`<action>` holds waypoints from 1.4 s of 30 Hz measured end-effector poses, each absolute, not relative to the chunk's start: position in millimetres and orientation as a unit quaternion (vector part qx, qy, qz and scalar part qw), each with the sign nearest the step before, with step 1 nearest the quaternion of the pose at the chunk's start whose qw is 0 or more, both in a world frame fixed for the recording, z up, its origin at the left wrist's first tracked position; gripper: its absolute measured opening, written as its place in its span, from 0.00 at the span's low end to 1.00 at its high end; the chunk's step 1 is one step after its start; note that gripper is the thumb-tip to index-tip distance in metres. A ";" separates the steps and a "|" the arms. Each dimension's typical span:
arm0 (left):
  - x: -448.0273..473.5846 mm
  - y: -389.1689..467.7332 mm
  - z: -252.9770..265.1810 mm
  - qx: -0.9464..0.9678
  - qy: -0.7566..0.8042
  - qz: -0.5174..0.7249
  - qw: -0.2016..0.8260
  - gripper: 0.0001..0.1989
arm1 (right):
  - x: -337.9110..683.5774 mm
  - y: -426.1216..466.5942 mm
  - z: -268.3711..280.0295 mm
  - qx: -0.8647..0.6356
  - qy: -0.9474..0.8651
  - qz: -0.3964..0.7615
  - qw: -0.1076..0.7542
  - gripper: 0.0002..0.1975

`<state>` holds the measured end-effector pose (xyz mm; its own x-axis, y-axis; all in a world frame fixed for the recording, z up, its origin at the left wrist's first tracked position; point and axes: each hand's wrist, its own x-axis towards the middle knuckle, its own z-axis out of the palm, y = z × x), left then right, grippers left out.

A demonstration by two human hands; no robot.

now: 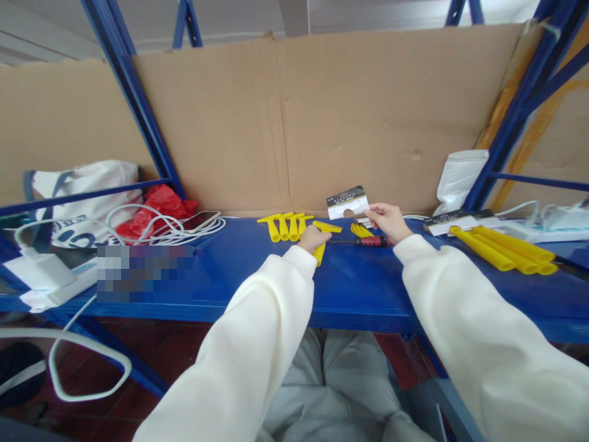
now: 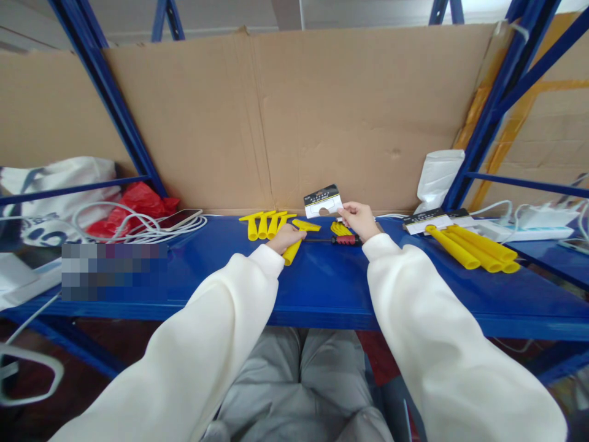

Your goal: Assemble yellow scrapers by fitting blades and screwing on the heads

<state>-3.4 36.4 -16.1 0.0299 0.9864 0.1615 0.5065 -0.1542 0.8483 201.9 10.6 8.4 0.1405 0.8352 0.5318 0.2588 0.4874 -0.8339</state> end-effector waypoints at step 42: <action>-16.9 43.5 11.4 0.184 0.426 0.785 0.410 0.04 | 211.9 13.0 9.4 -0.478 -0.576 0.273 0.604 0.18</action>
